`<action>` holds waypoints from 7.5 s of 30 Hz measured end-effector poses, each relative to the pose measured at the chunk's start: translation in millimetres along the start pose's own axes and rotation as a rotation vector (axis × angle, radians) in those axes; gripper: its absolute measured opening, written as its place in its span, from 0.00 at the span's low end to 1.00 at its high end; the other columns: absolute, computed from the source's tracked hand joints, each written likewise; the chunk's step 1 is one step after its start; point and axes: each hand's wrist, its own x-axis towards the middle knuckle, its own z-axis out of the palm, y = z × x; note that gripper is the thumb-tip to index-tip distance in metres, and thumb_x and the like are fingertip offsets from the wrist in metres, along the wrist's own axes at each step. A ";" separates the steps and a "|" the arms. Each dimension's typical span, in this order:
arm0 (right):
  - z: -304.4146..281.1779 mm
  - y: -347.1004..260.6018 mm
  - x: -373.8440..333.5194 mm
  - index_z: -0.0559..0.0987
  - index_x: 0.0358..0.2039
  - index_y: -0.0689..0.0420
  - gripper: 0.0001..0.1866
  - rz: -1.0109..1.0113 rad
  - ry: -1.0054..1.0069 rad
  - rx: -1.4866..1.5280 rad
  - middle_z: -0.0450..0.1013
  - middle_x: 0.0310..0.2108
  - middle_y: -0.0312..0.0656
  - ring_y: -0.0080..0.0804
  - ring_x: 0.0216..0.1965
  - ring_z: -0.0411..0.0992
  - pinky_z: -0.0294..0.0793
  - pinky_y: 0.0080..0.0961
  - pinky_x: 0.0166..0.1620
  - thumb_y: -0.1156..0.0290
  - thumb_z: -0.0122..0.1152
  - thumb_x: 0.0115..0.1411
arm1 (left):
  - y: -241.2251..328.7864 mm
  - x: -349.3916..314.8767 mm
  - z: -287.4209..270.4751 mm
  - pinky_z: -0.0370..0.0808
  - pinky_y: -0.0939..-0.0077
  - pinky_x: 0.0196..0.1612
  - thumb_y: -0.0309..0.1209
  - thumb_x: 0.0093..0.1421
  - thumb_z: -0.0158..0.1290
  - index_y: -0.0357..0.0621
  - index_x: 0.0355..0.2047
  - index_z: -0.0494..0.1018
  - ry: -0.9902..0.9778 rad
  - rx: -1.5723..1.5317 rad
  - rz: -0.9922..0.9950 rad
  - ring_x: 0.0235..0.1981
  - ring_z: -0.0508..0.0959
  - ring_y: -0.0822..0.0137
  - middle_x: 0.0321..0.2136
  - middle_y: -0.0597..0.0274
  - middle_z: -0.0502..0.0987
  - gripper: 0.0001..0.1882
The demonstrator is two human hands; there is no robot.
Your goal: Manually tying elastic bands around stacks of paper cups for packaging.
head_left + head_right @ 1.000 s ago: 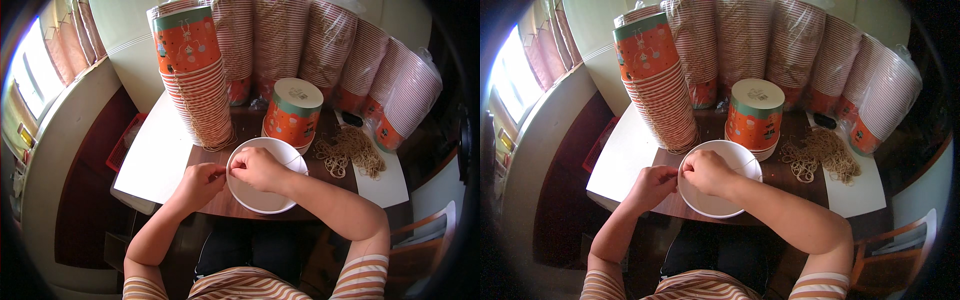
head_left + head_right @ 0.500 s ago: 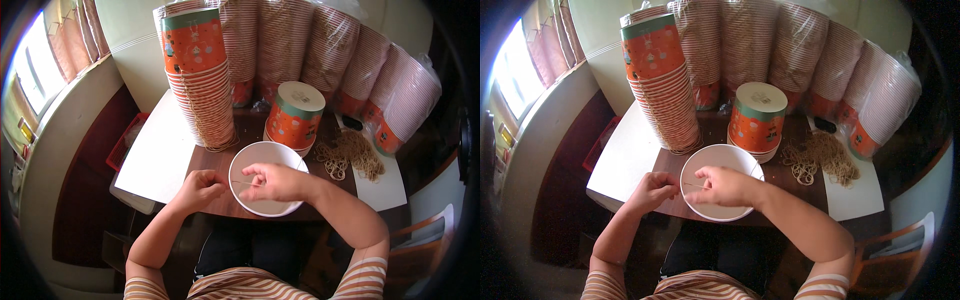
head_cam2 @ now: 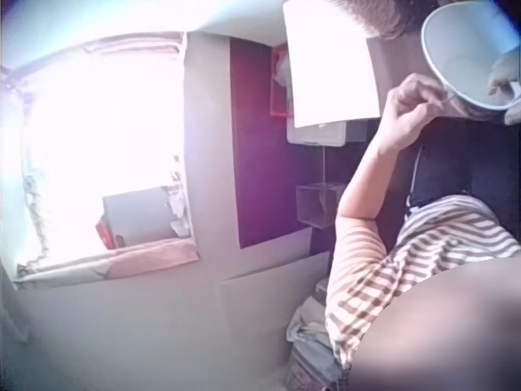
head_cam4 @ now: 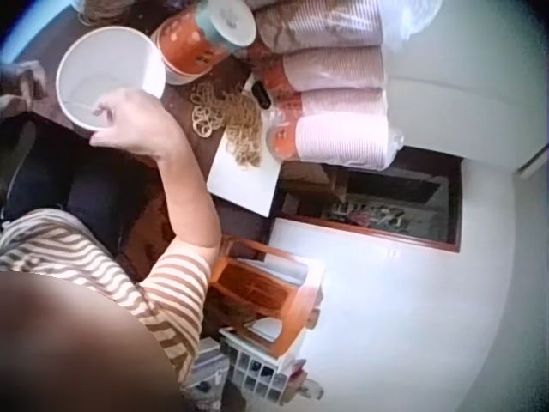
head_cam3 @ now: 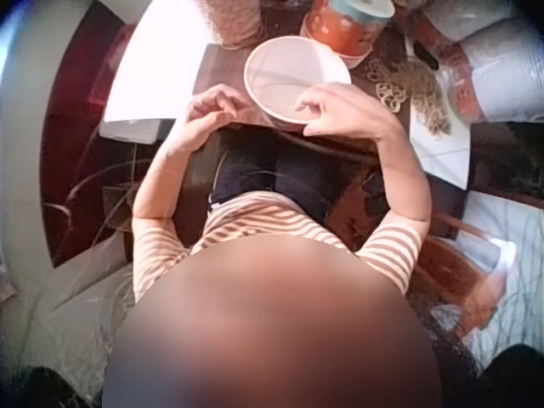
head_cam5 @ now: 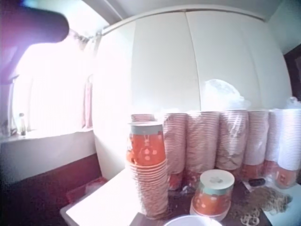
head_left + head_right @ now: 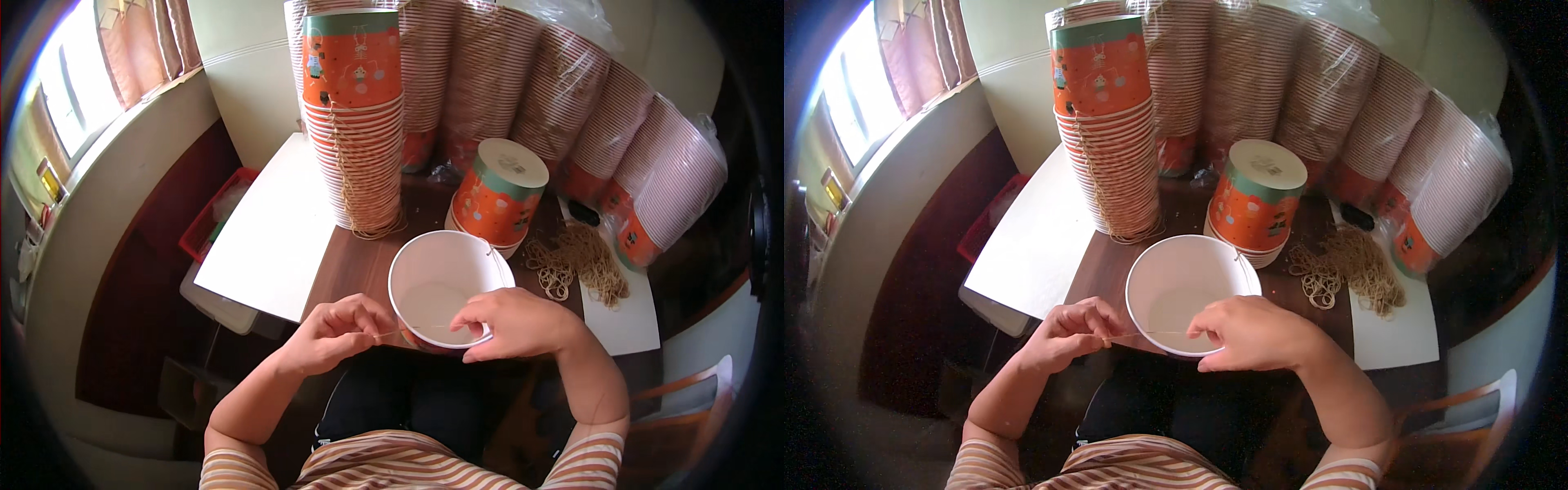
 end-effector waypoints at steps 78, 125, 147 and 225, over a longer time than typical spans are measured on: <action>51.0 -32.3 29.5 0.79 0.29 0.60 0.08 -0.036 0.526 0.008 0.70 0.25 0.43 0.37 0.23 0.72 0.70 0.28 0.27 0.73 0.67 0.48 | -110.5 -21.2 49.7 0.75 0.69 0.30 0.32 0.50 0.62 0.44 0.33 0.75 0.551 0.881 0.039 0.29 0.77 0.57 0.30 0.59 0.74 0.11; 10.7 -46.9 38.8 0.79 0.36 0.61 0.09 -0.450 0.433 0.263 0.75 0.26 0.41 0.27 0.27 0.73 0.71 0.20 0.31 0.81 0.59 0.53 | -2.9 10.7 52.9 0.72 0.86 0.35 0.22 0.59 0.54 0.32 0.36 0.74 0.235 0.146 0.085 0.33 0.75 0.80 0.30 0.65 0.77 0.06; 51.1 -14.8 27.9 0.77 0.28 0.55 0.08 -0.317 0.632 -0.024 0.73 0.31 0.36 0.36 0.33 0.70 0.64 0.29 0.39 0.75 0.65 0.44 | -21.3 1.9 30.5 0.75 0.81 0.40 0.24 0.60 0.54 0.32 0.35 0.72 0.104 -0.123 0.080 0.36 0.78 0.73 0.33 0.58 0.79 0.06; 160.3 -22.8 62.6 0.79 0.36 0.61 0.08 0.053 0.784 1.539 0.77 0.32 0.38 0.15 0.24 0.63 0.64 0.15 0.30 0.73 0.56 0.59 | -57.5 -36.8 50.6 0.77 0.83 0.35 0.17 0.57 0.54 0.32 0.34 0.73 0.716 -0.069 0.140 0.30 0.78 0.75 0.31 0.60 0.79 0.05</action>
